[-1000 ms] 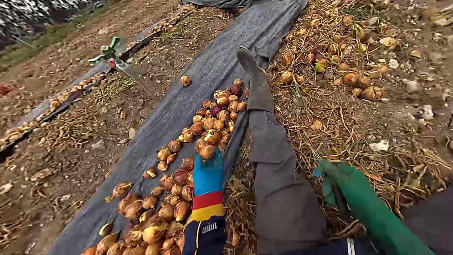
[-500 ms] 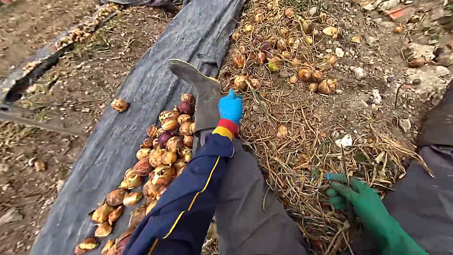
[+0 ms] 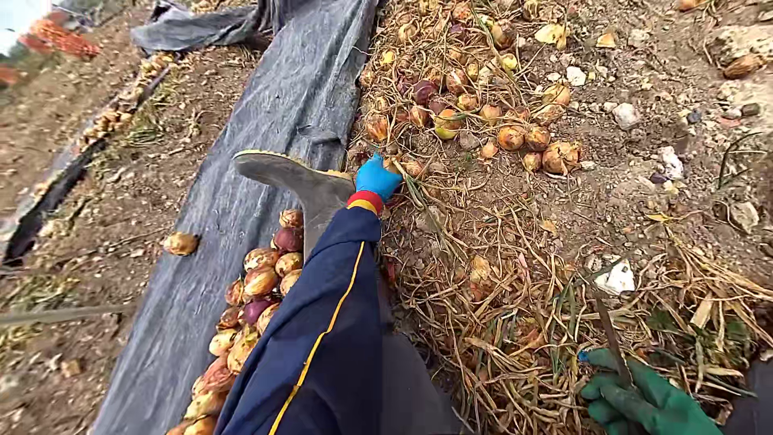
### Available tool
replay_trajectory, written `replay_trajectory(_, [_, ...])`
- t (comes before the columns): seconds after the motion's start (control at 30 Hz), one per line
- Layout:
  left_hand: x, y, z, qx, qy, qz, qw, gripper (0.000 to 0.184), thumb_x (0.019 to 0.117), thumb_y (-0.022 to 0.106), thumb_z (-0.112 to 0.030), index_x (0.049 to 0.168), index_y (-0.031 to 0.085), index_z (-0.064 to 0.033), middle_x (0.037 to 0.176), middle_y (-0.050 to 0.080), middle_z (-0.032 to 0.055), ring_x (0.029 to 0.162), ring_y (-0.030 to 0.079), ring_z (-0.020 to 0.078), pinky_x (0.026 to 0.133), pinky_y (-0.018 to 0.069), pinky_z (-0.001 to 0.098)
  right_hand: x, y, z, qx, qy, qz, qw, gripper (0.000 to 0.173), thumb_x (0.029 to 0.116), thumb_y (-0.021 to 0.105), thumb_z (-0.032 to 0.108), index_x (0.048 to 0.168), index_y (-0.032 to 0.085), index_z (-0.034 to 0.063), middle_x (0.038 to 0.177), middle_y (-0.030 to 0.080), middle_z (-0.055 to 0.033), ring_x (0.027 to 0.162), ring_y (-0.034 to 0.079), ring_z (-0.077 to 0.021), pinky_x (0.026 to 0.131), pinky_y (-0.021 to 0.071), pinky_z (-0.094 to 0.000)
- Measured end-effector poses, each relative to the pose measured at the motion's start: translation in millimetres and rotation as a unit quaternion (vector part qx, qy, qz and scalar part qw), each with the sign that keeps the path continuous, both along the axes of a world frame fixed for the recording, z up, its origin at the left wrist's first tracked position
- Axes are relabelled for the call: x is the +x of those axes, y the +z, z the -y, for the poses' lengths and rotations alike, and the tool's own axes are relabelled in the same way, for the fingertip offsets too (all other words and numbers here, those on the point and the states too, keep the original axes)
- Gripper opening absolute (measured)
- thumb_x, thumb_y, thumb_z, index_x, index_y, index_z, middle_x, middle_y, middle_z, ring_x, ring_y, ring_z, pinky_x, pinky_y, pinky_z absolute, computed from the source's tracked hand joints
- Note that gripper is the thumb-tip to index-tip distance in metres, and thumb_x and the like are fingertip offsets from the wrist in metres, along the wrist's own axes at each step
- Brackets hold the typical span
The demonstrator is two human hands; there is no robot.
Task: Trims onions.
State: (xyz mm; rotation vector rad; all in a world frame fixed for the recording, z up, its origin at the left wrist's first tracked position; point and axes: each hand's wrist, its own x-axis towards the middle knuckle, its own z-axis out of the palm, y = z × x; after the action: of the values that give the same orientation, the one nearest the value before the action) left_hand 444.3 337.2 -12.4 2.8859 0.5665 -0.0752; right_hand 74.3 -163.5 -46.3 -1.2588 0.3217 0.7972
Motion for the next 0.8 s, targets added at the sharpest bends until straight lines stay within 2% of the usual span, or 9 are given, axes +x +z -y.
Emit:
replay_trajectory(0.07, [-25.3, 20.0, 21.6, -0.102, 0.059, 0.032, 0.993, 0.072, 0.0781, 0.077, -0.045, 0.135, 0.063, -0.0023, 0.122, 0.068, 0.0258, 0.118, 0.064, 0.0436, 0.098, 0.0486, 0.0701, -2.9, 3.8, -1.1, -0.02, 0.001, 0.019, 1.0, 0.039, 0.1031, 0.059, 0.011, 0.142, 0.055, 0.0104, 0.111, 0.074, -0.0174, 0.09, 0.074, -0.0346, 0.077, 0.0641, -0.0497])
replay_trajectory(0.13, [-74.3, 75.6, 67.7, -0.298, 0.134, 0.011, 0.945, 0.042, 0.0985, 0.066, -0.03, 0.128, 0.064, -0.0004, 0.123, 0.066, 0.0176, 0.115, 0.062, 0.0292, 0.101, 0.0487, 0.0536, -7.0, 7.8, -3.7, -0.038, 0.002, 0.035, 0.999, 0.04, 0.1011, 0.063, 0.013, 0.141, 0.059, 0.0139, 0.108, 0.076, -0.0153, 0.082, 0.075, -0.0317, 0.071, 0.0644, -0.0469])
replay_trajectory(0.23, [-151.7, 108.5, 107.7, -0.449, 0.091, 0.027, 0.888, 0.028, 0.1053, 0.053, -0.025, 0.116, 0.065, -0.0025, 0.105, 0.067, 0.01, 0.094, 0.064, 0.0185, 0.085, 0.0535, 0.0402, -8.4, 17.6, -10.7, -0.106, 0.019, 0.064, 0.992, 0.036, 0.1008, 0.066, 0.033, 0.135, 0.065, 0.0211, 0.098, 0.077, -0.0101, 0.066, 0.071, -0.0248, 0.058, 0.0606, -0.0405])
replay_trajectory(0.3, [-201.1, 87.4, 112.2, -0.38, -0.01, 0.054, 0.923, 0.031, 0.0972, 0.068, -0.033, 0.11, 0.073, -0.005, 0.099, 0.074, 0.0111, 0.089, 0.07, 0.0214, 0.081, 0.0582, 0.0458, -12.2, 26.5, -16.9, -0.171, 0.045, 0.081, 0.981, 0.043, 0.0987, 0.063, 0.053, 0.128, 0.068, 0.022, 0.091, 0.076, -0.0054, 0.063, 0.07, -0.0223, 0.055, 0.0598, -0.04])
replay_trajectory(0.37, [-256.7, 92.9, 138.4, -0.363, -0.055, -0.009, 0.93, 0.048, 0.0942, 0.073, -0.035, 0.132, 0.066, -0.0057, 0.113, 0.072, 0.0148, 0.103, 0.07, 0.0271, 0.093, 0.0563, 0.0535, -18.6, 38.3, -21.4, -0.218, 0.091, 0.092, 0.967, 0.057, 0.0974, 0.053, 0.068, 0.124, 0.067, 0.0191, 0.09, 0.076, -0.0024, 0.063, 0.069, -0.0207, 0.058, 0.0595, -0.0414])
replay_trajectory(0.43, [-313.7, 89.9, 173.1, -0.39, -0.06, -0.037, 0.918, 0.046, 0.0874, 0.077, -0.029, 0.128, 0.067, -0.0086, 0.106, 0.074, 0.01, 0.094, 0.071, 0.0222, 0.084, 0.0595, 0.0487, -28.8, 50.4, -26.8, -0.246, 0.128, 0.1, 0.956, 0.065, 0.0949, 0.049, 0.075, 0.118, 0.067, 0.0178, 0.088, 0.075, -0.0021, 0.065, 0.07, -0.0206, 0.061, 0.06, -0.0436])
replay_trajectory(0.53, [-380.2, 72.9, 216.0, -0.389, -0.13, -0.071, 0.909, 0.067, 0.0777, 0.084, -0.035, 0.139, 0.064, -0.0172, 0.112, 0.075, 0.0009, 0.099, 0.073, 0.014, 0.087, 0.0629, 0.0447, -43.6, 58.2, -31.5, -0.298, 0.175, 0.13, 0.929, 0.06, 0.0936, 0.053, 0.073, 0.112, 0.069, 0.018, 0.084, 0.072, -0.0048, 0.07, 0.069, -0.0232, 0.067, 0.0594, -0.0495])
replay_trajectory(0.6, [-405.9, 67.8, 235.2, -0.38, -0.152, -0.099, 0.907, 0.08, 0.0765, 0.084, -0.044, 0.147, 0.057, -0.0186, 0.12, 0.074, 0.001, 0.108, 0.071, 0.0139, 0.094, 0.0602, 0.046, -52.9, 56.9, -29.4, -0.327, 0.199, 0.164, 0.909, 0.049, 0.0968, 0.055, 0.065, 0.111, 0.068, 0.0193, 0.083, 0.071, -0.0054, 0.072, 0.07, -0.0232, 0.068, 0.0599, -0.051])
replay_trajectory(0.8, [-428.9, 66.7, 238.5, -0.365, -0.215, -0.119, 0.898, 0.089, 0.0693, 0.091, -0.043, 0.149, 0.056, -0.0235, 0.114, 0.075, -0.0044, 0.105, 0.071, 0.0093, 0.094, 0.0616, 0.042, -71.4, 65.4, -23.7, -0.312, 0.211, 0.202, 0.904, 0.049, 0.0988, 0.053, 0.062, 0.11, 0.068, 0.0177, 0.081, 0.068, -0.0054, 0.07, 0.068, -0.0218, 0.065, 0.0595, -0.049])
